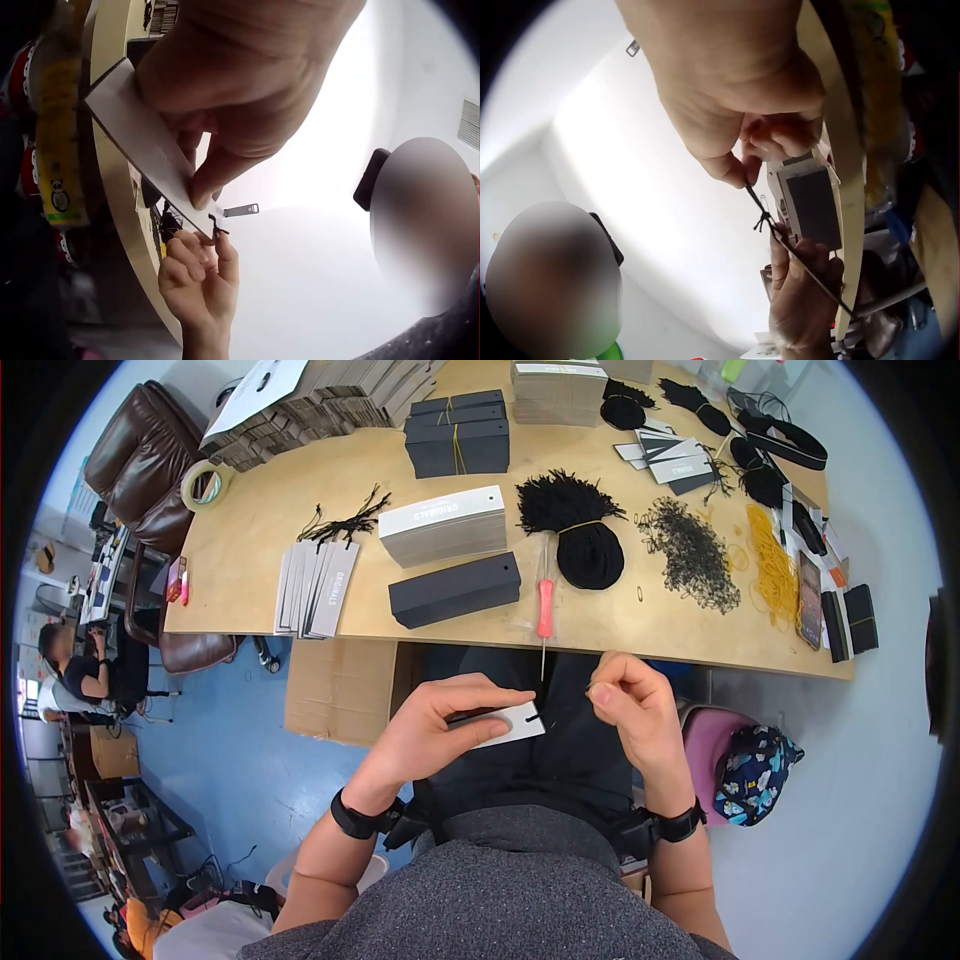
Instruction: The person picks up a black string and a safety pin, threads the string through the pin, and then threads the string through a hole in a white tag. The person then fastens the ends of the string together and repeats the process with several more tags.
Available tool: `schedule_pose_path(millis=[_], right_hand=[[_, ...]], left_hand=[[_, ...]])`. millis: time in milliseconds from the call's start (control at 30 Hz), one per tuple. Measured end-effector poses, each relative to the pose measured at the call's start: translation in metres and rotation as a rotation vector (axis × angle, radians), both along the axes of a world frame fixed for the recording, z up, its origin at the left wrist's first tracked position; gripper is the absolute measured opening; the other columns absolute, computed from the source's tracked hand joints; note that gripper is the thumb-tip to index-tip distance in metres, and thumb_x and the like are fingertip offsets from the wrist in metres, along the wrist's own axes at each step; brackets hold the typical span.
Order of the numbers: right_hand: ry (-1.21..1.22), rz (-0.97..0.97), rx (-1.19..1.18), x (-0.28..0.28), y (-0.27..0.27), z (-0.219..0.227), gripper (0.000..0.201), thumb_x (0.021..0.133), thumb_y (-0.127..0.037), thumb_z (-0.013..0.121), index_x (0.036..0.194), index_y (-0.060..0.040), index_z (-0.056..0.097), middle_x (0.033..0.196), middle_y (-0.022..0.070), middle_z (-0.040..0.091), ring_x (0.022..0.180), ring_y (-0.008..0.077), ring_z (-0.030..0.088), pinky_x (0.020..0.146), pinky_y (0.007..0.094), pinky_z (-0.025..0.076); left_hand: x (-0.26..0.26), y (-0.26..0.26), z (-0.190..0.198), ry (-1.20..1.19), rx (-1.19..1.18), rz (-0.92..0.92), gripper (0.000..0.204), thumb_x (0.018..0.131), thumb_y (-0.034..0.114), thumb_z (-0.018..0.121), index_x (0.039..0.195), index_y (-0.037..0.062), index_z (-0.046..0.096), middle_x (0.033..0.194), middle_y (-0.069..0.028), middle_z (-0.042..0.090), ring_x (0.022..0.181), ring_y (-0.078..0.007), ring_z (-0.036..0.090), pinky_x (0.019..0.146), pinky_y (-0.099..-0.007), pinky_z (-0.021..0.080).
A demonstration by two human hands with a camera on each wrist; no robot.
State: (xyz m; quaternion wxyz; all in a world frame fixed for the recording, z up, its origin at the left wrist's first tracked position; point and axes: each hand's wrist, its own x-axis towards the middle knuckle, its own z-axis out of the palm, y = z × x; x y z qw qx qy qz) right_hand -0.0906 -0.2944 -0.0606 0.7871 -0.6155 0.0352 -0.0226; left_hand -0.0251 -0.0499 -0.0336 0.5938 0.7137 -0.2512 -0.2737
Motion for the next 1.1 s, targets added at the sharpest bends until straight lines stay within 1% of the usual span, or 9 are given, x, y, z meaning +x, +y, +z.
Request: schedule_pose_path(millis=[67,133,233,300,567,633,733,900,1100], right_hand=[[0.306,0.269,0.42,-0.002,-0.01,-0.004,0.007,0.09,-0.002,0.069,0.089,-0.0007,0.063,0.08,-0.0051,0.052,0.067,0.002,0.041,0.059,0.0196,0.033],[0.347,0.356,0.368,-0.002,-0.011,-0.001,0.006,0.09,-0.004,0.07,0.09,0.0001,0.065,0.079,-0.005,0.052,0.066,0.0027,0.041,0.059,0.0196,0.032],[0.074,0.189,0.165,0.0,0.006,0.002,0.007,0.087,-0.002,0.073,0.09,0.0009,0.068,0.079,-0.0039,0.053,0.064,0.0039,0.042,0.057,0.0201,0.033],[-0.206,0.146,-0.333,0.003,0.013,0.003,0.009,0.083,0.001,0.075,0.091,0.0009,0.07,0.08,-0.0017,0.055,0.065,0.0046,0.043,0.059,0.0204,0.034],[-0.085,0.011,-0.107,0.002,-0.002,0.009,0.006,0.086,-0.002,0.074,0.088,-0.0003,0.068,0.08,-0.0009,0.05,0.068,0.0057,0.044,0.063,0.0204,0.036],[-0.013,0.155,-0.315,0.001,-0.004,0.013,0.007,0.085,-0.001,0.075,0.09,-0.0015,0.07,0.08,-0.0008,0.051,0.068,0.0063,0.045,0.061,0.0214,0.036],[-0.094,0.158,-0.261,-0.001,0.008,0.013,0.01,0.083,0.0,0.076,0.091,-0.0026,0.072,0.082,-0.0001,0.053,0.066,0.007,0.046,0.06,0.022,0.036],[-0.269,-0.024,-0.339,0.005,0.015,0.005,0.014,0.08,0.001,0.078,0.092,-0.0027,0.073,0.084,0.0013,0.057,0.066,0.0075,0.051,0.059,0.0218,0.039],[-0.358,-0.209,-0.776,0.007,0.01,0.007,0.013,0.079,0.001,0.079,0.089,-0.0025,0.071,0.083,0.0036,0.056,0.064,0.0089,0.056,0.056,0.0224,0.044]], left_hand=[[0.0,0.002,0.001,0.011,-0.007,0.02,0.035,0.083,-0.005,0.07,0.117,0.0034,0.072,0.087,-0.0057,0.065,0.081,-0.0128,0.058,0.071,-0.0263,0.045],[0.003,0.004,0.001,-0.19,0.063,-0.022,0.033,0.084,-0.005,0.07,0.116,0.0035,0.073,0.089,-0.0052,0.065,0.082,-0.013,0.058,0.072,-0.0265,0.045],[0.004,0.006,0.009,0.081,0.004,-0.15,0.032,0.085,-0.005,0.069,0.116,0.0025,0.072,0.092,-0.0053,0.065,0.085,-0.0131,0.058,0.074,-0.0272,0.046],[-0.001,0.003,0.004,0.138,-0.055,-0.143,0.032,0.086,-0.005,0.069,0.117,0.002,0.072,0.094,-0.0055,0.066,0.085,-0.0131,0.058,0.074,-0.0273,0.046],[-0.002,0.002,0.004,0.261,-0.066,0.049,0.035,0.088,-0.007,0.066,0.121,0.0014,0.069,0.1,-0.0023,0.064,0.093,-0.009,0.06,0.082,-0.0227,0.049],[-0.002,0.003,0.004,0.233,-0.071,0.045,0.035,0.088,-0.007,0.066,0.121,0.0014,0.069,0.1,-0.0021,0.063,0.092,-0.0091,0.06,0.081,-0.0228,0.049],[0.0,0.001,0.006,0.225,-0.041,0.052,0.034,0.088,-0.007,0.066,0.121,0.0006,0.069,0.1,-0.0024,0.063,0.093,-0.0093,0.06,0.081,-0.0231,0.049],[-0.002,-0.001,0.007,0.332,-0.072,-0.043,0.033,0.089,-0.006,0.066,0.121,-0.0003,0.069,0.107,-0.0057,0.066,0.097,-0.0113,0.062,0.085,-0.0245,0.05],[-0.001,-0.001,0.006,0.44,-0.189,0.009,0.051,0.089,-0.007,0.064,0.139,-0.0003,0.052,0.125,-0.0122,0.065,0.114,-0.017,0.061,0.1,-0.03,0.048]])
